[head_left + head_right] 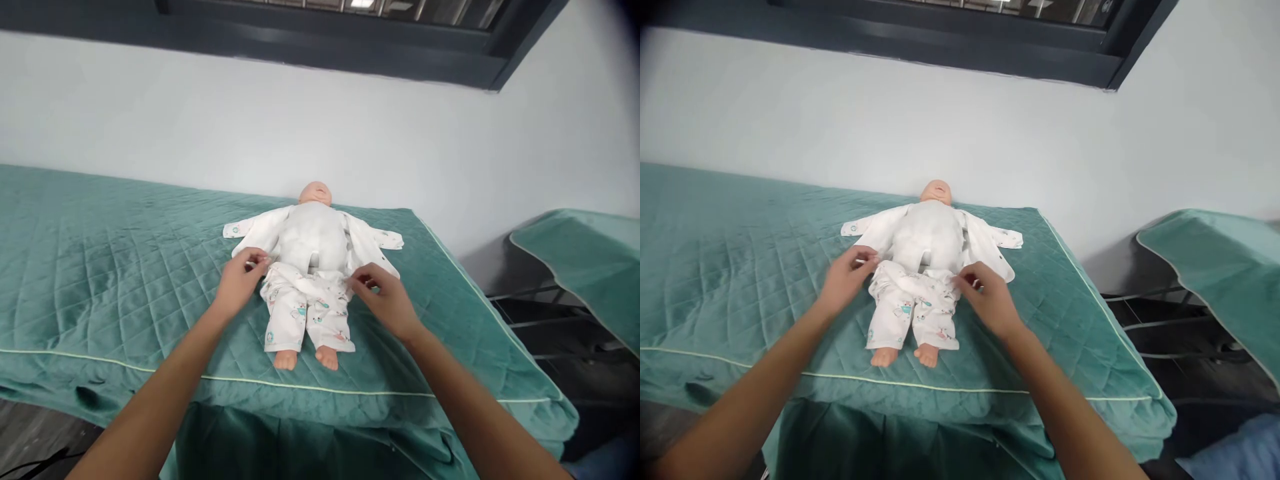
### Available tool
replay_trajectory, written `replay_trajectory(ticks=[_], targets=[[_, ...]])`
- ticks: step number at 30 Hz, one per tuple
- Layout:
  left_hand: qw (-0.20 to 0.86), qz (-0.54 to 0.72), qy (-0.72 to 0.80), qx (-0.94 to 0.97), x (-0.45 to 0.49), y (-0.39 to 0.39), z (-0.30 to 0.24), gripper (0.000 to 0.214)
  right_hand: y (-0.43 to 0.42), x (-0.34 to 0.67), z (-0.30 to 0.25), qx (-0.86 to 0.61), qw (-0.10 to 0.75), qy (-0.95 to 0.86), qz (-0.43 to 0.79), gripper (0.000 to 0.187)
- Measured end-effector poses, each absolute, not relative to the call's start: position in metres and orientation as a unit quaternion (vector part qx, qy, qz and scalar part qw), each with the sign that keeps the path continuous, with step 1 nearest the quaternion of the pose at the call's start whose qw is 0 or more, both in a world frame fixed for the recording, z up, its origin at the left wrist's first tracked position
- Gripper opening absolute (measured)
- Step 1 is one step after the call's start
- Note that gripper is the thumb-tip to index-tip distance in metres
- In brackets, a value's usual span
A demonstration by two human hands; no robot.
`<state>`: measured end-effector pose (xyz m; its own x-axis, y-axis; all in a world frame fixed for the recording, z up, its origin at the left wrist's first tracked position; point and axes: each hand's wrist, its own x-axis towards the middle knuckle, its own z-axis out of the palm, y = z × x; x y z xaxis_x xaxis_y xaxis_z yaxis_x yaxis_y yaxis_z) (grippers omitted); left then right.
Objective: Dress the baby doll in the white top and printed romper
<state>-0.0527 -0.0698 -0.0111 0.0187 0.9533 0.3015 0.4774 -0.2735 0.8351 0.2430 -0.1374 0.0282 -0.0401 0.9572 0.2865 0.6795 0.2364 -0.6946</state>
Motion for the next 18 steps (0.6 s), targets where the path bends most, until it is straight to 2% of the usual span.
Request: replay_trajectory(ticks=[3, 6, 9, 13, 18], targets=[[0.390, 0.413, 0.447, 0.691, -0.043, -0.078, 0.005, 0.026, -0.144, 0.218, 0.037, -0.495, 0.314, -0.787, 0.192, 0.017], [0.446, 0.327, 0.388, 0.738, -0.048, -0.086, 0.016, 0.025, -0.148, 0.215, 0.040, -0.455, 0.270, -0.828, 0.186, 0.015], [0.496, 0.266, 0.384, 0.732, -0.055, -0.089, 0.022, 0.032, -0.148, 0.221, 0.038, -0.462, 0.276, -0.816, 0.210, 0.015], [0.468, 0.255, 0.390, 0.751, -0.048, -0.085, 0.031, 0.034, -0.134, 0.223, 0.041, -0.476, 0.351, -0.762, 0.265, 0.017], [0.393, 0.233, 0.346, 0.820, -0.032, -0.072, 0.051, 0.022, -0.110, 0.216, 0.054, -0.484, 0.423, -0.718, 0.268, 0.014]])
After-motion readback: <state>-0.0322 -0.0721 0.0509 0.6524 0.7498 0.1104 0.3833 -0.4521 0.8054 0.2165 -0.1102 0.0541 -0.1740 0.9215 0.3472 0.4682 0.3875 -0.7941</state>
